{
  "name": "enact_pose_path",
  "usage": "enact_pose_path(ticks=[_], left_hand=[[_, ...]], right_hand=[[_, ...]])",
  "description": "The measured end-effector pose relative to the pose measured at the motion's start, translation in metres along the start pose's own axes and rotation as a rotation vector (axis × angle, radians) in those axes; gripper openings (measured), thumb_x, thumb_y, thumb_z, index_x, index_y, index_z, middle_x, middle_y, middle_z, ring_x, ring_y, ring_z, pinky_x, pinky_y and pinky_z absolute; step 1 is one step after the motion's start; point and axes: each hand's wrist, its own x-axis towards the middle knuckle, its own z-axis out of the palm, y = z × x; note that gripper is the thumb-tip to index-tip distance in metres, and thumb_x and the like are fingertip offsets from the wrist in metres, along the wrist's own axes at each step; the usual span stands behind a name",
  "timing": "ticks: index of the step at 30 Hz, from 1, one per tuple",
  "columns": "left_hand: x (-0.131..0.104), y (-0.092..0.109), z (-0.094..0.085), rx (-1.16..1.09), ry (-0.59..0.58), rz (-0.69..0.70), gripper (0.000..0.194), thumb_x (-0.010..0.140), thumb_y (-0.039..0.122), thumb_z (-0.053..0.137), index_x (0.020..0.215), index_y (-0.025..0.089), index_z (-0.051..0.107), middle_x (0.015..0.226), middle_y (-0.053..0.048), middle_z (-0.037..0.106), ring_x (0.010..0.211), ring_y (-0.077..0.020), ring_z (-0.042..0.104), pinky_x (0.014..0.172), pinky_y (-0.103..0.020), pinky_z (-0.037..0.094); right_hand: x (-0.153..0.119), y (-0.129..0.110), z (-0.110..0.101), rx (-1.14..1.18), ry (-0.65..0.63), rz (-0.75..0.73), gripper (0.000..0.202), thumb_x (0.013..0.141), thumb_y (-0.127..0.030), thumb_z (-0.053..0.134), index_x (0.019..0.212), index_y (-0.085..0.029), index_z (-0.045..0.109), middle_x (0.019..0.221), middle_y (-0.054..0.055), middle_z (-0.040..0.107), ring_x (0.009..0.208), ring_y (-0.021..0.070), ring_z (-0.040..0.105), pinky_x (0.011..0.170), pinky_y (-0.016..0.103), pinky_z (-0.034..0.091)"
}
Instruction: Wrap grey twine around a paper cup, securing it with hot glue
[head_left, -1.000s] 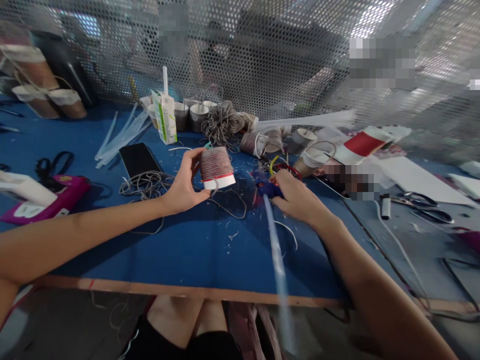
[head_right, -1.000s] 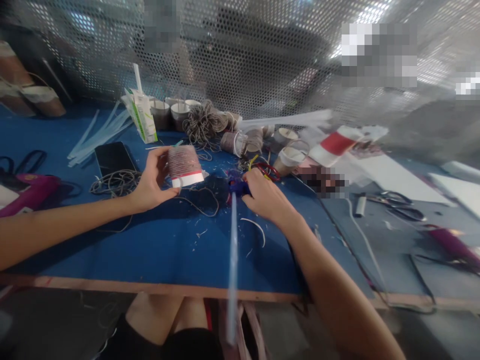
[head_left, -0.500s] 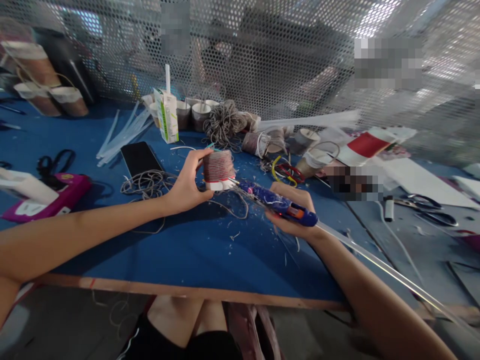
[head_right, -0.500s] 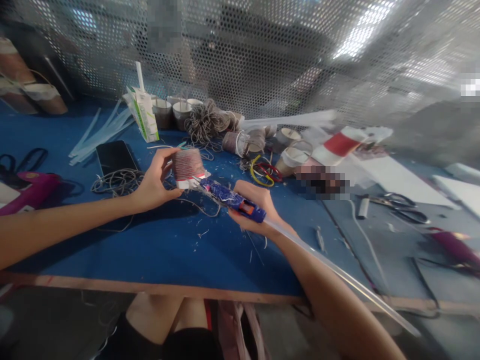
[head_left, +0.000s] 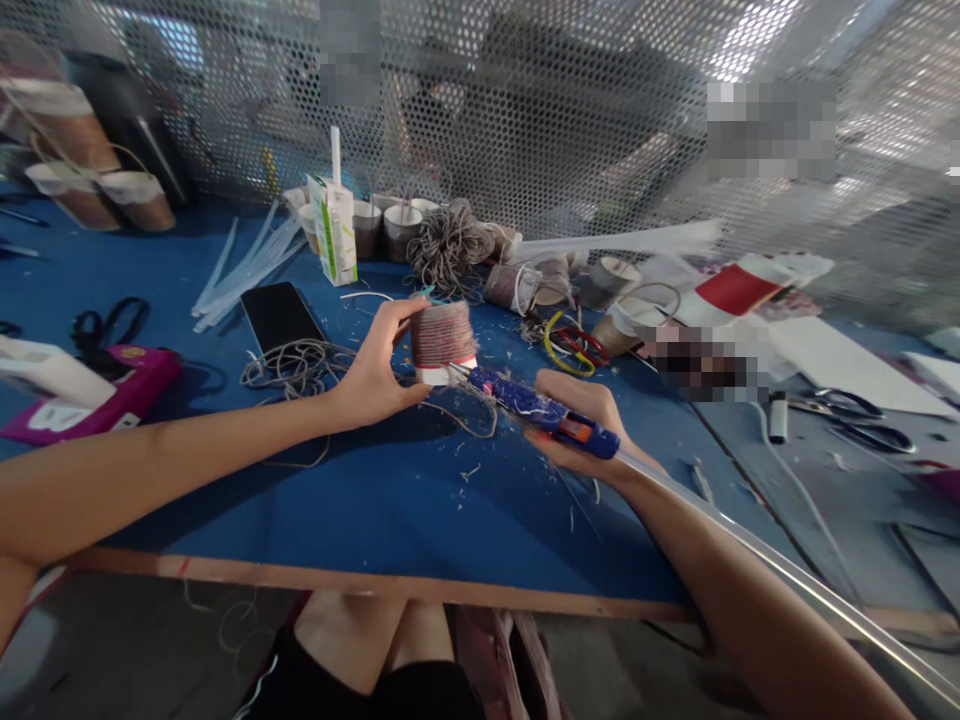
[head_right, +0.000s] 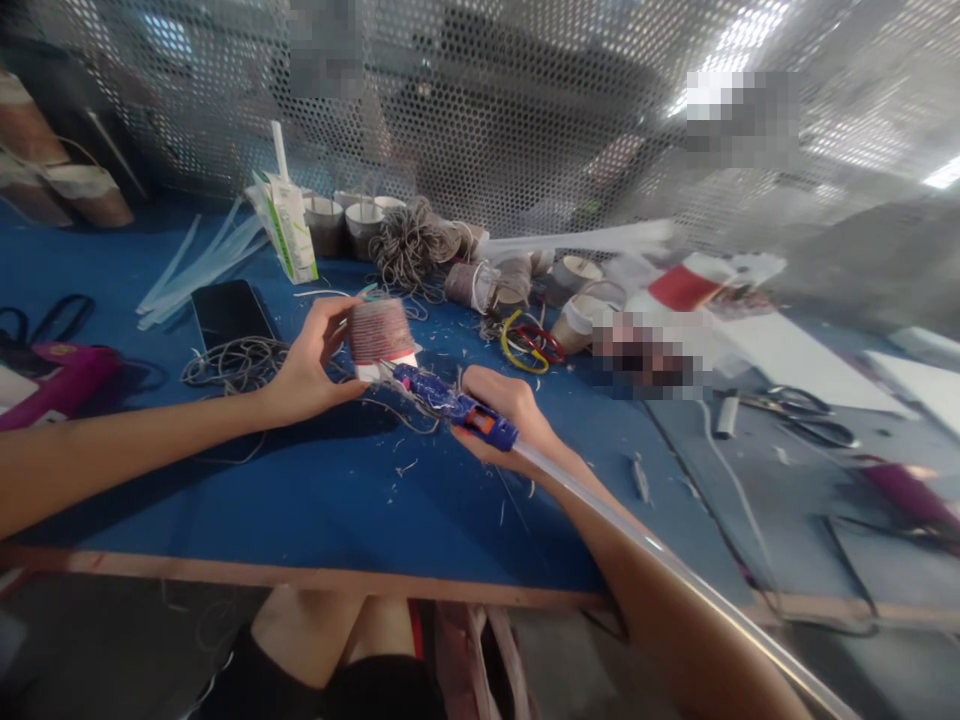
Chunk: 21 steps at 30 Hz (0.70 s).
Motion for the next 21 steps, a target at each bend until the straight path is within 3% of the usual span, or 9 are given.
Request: enact_pose_path(ticks=[7, 21], left_hand=[[-0.0008, -0.0028, 0.0027, -0.099, -0.004, -0.009, 0.078, 0.073, 0.027, 0.080, 0.138, 0.025, 0.038, 0.139, -0.014, 0.046, 0.136, -0.0302, 0.051, 0.118, -0.050, 0.043], [-0.0020, -0.0033, 0.0031, -0.125, 0.026, -0.009, 0.076, 0.073, 0.026, 0.081, 0.137, 0.026, 0.039, 0.141, -0.014, 0.048, 0.133, -0.0269, 0.054, 0.112, -0.046, 0.049]], right_hand=[[0.0003, -0.0026, -0.0009, -0.032, -0.010, 0.010, 0.022, 0.078, -0.019, 0.057, 0.071, -0.024, 0.036, 0.062, -0.006, 0.037, 0.052, 0.0097, 0.034, 0.052, 0.026, 0.028], [-0.0012, -0.0015, -0.0041, -0.029, 0.029, 0.079, 0.025, 0.077, -0.019, 0.056, 0.065, -0.024, 0.034, 0.057, -0.007, 0.037, 0.050, 0.0097, 0.033, 0.052, 0.027, 0.027]])
